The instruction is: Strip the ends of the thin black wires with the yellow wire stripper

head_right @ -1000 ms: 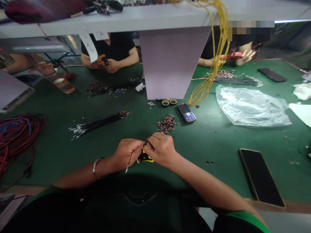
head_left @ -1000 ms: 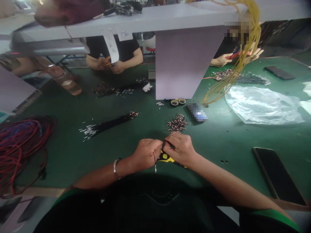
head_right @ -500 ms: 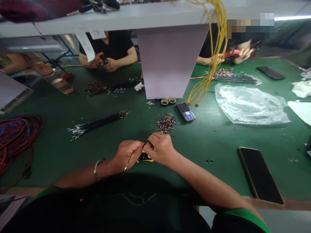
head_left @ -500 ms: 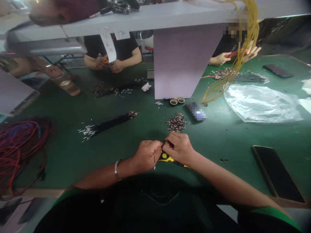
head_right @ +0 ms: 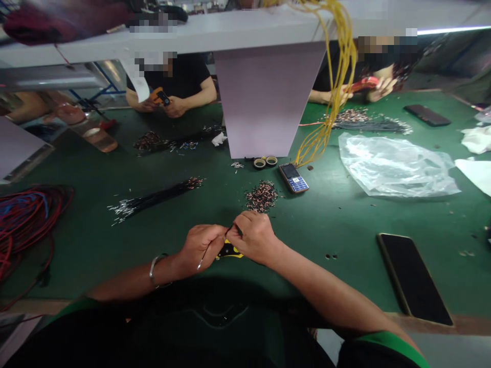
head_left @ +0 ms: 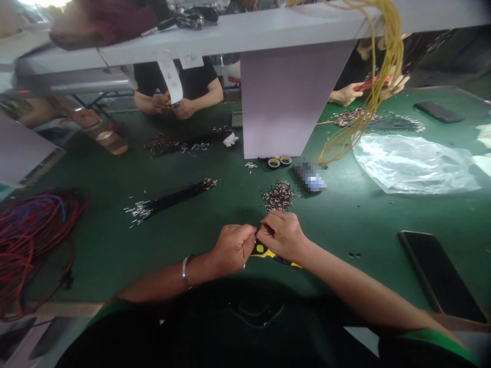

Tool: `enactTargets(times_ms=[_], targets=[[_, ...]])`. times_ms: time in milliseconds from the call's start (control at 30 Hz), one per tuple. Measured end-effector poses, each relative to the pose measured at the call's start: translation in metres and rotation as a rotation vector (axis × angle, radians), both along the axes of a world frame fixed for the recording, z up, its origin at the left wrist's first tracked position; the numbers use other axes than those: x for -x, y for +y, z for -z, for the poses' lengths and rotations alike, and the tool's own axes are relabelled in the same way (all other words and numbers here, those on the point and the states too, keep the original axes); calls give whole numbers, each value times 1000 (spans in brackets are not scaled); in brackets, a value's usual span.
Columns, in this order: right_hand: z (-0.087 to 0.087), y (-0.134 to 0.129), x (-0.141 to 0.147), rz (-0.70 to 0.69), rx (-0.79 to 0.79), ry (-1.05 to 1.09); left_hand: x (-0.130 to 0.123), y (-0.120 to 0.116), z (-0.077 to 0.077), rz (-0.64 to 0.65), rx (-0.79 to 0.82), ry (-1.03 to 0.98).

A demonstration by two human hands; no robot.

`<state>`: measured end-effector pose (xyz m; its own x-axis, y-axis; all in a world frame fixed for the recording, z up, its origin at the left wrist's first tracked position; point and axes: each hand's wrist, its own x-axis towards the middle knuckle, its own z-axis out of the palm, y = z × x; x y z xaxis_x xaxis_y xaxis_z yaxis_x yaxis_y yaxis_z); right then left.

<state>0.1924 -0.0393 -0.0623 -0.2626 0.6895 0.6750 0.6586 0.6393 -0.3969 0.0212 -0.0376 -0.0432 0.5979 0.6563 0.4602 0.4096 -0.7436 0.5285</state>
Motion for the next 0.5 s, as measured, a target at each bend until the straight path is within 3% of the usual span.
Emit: enactTargets(times_ms=[500], targets=[[2,2,-2,23,-46,-33,-1,-1,-1,-7,14,2]])
